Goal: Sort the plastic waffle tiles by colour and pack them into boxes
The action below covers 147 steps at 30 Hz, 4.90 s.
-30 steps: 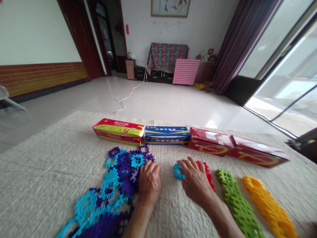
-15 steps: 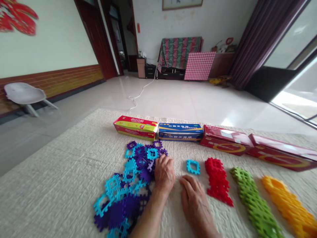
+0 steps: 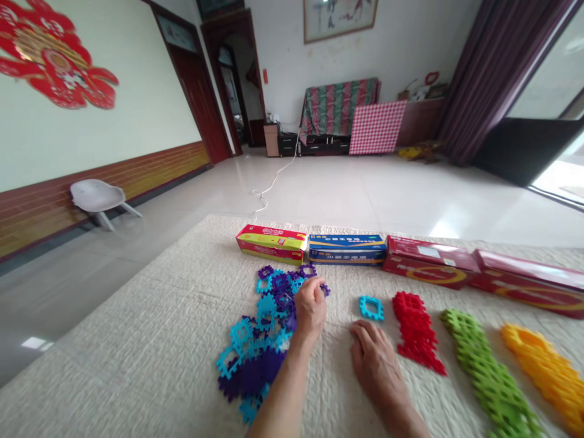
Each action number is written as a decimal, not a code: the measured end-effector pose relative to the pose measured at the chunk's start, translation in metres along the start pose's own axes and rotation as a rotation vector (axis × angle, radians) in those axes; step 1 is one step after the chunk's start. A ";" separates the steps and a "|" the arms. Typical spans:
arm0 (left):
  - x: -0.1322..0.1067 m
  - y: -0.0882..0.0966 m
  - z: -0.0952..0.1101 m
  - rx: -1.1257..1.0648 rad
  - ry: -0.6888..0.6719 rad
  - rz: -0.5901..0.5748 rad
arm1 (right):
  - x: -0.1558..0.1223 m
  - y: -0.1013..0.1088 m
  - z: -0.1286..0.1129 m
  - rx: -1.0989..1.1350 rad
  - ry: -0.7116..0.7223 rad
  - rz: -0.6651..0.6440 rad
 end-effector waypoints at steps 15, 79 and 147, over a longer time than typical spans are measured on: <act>0.056 0.084 -0.124 0.498 0.453 0.032 | 0.002 -0.001 0.000 -0.015 -0.028 -0.012; 0.055 0.015 -0.016 0.487 -0.108 -0.452 | -0.042 0.013 -0.010 -0.093 -0.067 0.112; 0.011 -0.062 0.011 0.112 -0.060 -0.856 | -0.032 0.020 -0.018 -0.044 -0.221 -0.055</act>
Point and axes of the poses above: each hand's wrist, its own x-axis towards the middle knuckle, its own y-axis out of the back of the hand, z = x × y, the point moved 7 cm from there along x, towards the middle knuckle, and after that the axes turned 9 degrees about y, right-handed, at the moved point
